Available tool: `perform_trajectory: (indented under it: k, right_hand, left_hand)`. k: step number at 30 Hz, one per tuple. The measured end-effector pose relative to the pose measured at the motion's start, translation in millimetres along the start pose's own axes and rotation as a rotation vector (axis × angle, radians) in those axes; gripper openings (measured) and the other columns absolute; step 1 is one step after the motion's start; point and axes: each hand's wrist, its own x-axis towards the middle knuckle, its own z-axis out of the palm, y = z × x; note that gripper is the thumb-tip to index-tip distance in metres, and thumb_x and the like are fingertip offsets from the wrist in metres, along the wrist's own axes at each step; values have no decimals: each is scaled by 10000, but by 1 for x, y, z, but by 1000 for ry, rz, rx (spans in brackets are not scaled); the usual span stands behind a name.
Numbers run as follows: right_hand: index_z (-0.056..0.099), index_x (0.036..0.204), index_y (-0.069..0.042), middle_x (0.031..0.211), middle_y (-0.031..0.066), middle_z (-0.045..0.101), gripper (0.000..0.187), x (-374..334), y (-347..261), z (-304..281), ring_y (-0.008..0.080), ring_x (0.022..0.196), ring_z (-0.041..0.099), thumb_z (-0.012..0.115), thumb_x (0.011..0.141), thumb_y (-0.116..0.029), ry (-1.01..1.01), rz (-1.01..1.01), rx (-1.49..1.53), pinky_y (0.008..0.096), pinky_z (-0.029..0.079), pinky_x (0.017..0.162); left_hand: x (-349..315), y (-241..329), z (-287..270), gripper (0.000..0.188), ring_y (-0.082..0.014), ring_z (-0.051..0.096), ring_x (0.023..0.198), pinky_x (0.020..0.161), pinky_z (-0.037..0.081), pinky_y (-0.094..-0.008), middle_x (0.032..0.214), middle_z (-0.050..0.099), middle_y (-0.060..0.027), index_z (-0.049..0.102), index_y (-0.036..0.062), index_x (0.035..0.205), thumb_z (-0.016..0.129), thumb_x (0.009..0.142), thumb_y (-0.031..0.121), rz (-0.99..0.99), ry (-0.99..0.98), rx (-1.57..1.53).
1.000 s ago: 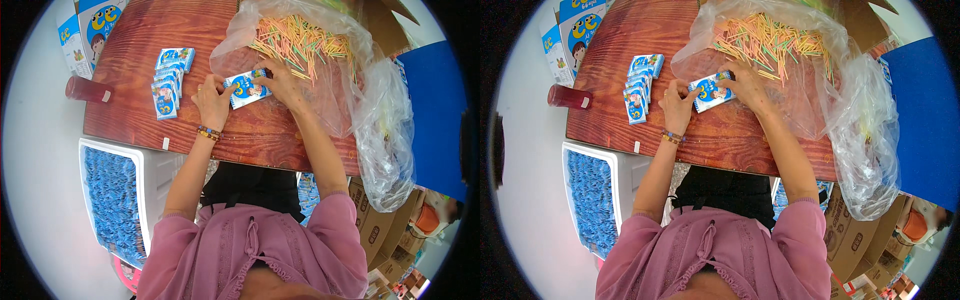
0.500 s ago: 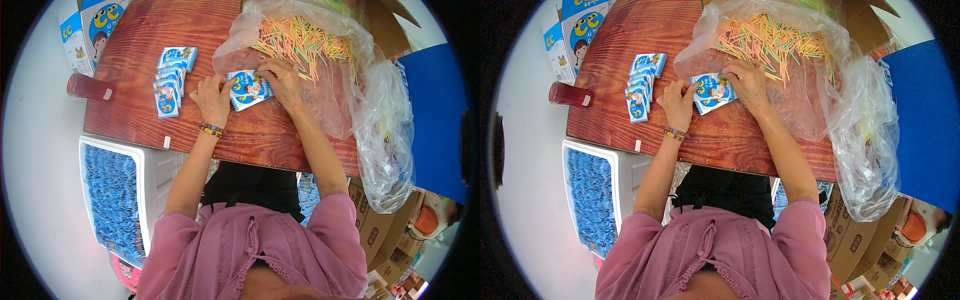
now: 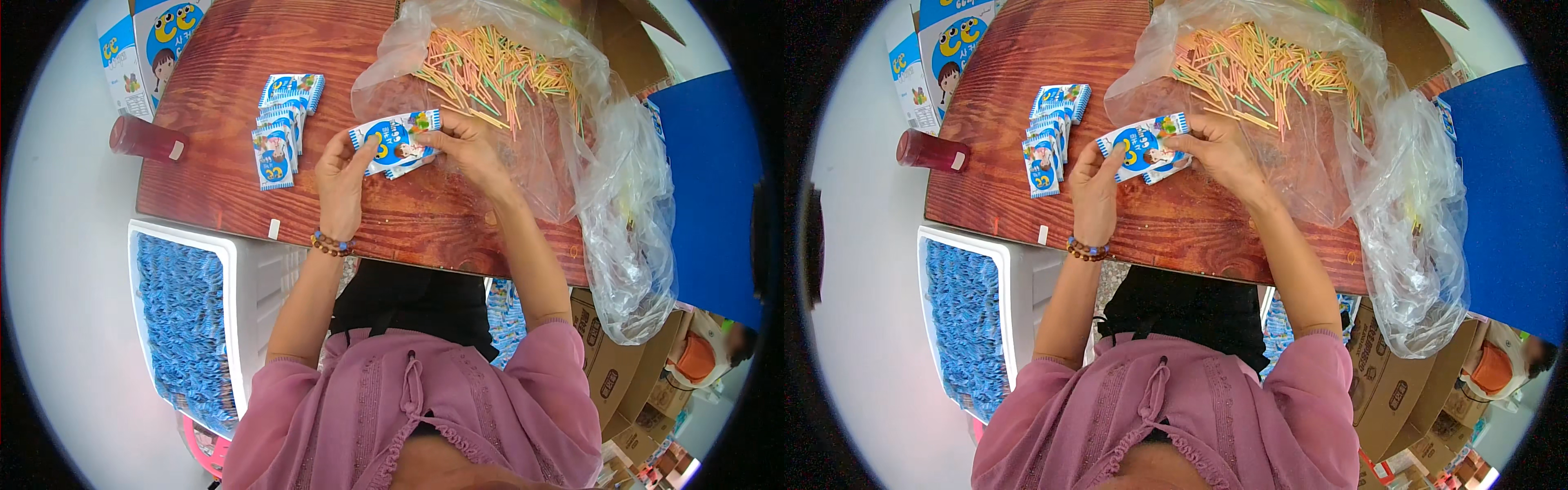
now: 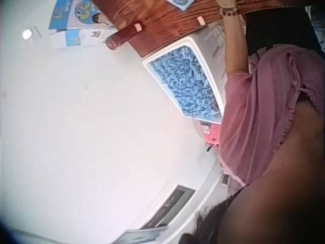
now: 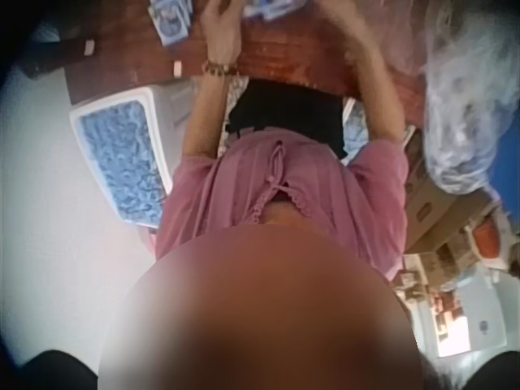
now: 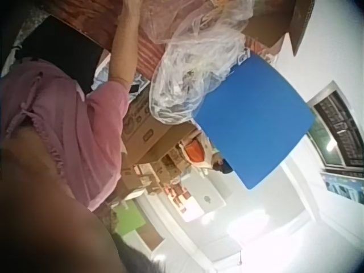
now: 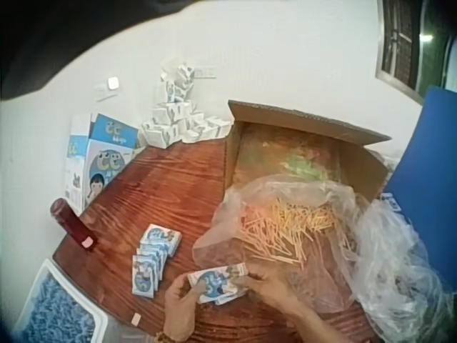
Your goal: Bundling small blue toy packets together using rubber bands.
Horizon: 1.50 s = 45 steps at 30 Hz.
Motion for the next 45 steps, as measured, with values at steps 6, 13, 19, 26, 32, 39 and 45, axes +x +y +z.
perform_trajectory:
  k: [6, 13, 19, 26, 32, 39, 45]
  right_hand:
    - [663, 1031, -19, 929, 15, 678, 181, -13, -7, 4, 75, 845, 616, 646, 892, -135, -59, -113, -6, 238, 502, 755]
    - [677, 1037, -11, 952, 24, 687, 198, -20, -10, 5, 73, 843, 618, 652, 887, -138, -29, 25, 63, 238, 497, 776]
    - [694, 1016, -7, 925, 24, 693, 191, -24, -8, 10, 68, 835, 617, 663, 877, -134, 27, -4, 83, 236, 498, 759]
    - [695, 1012, -8, 900, 17, 692, 175, -24, 1, 8, 60, 817, 611, 663, 872, -108, 43, -67, 27, 229, 499, 736]
    - [698, 981, 4, 880, 5, 689, 146, -27, 0, 9, 45, 797, 598, 661, 870, -83, 37, -96, -57, 217, 497, 711]
    - [695, 938, 15, 831, -24, 673, 118, -28, 2, 10, 21, 786, 577, 650, 878, -76, 49, -127, -60, 203, 487, 689]
    - [658, 969, -13, 921, 23, 641, 114, -36, -12, -9, 121, 911, 603, 578, 894, -46, 49, -207, 64, 273, 481, 800]
  left_hand:
    - [-5, -8, -6, 144, -69, 631, 776, 698, 520, -224, 907, 690, -45, 684, -29, 991, 656, 880, 59, -72, -111, -45]
    - [-12, -11, -8, 145, -76, 631, 787, 713, 520, -224, 915, 691, -53, 678, -34, 996, 655, 878, 46, -48, -97, -53]
    - [-21, -16, -6, 143, -72, 621, 784, 713, 503, -224, 911, 688, -48, 677, -40, 991, 651, 883, 50, -21, -45, -55]
    - [-22, -14, -5, 140, -72, 619, 783, 706, 499, -219, 911, 687, -48, 677, -40, 986, 655, 879, 46, -88, -36, -123]
    - [-21, -13, -11, 141, -71, 619, 767, 703, 501, -216, 898, 689, -52, 681, -44, 979, 665, 869, 43, -97, -53, 1]
    - [-25, -19, -11, 146, -78, 625, 777, 714, 513, -229, 899, 691, -53, 685, -40, 984, 654, 883, 61, -60, -12, -41]
    - [-21, -22, -20, 196, -135, 655, 871, 776, 540, -294, 982, 685, -74, 668, -1, 986, 588, 945, 174, -213, -5, -238]
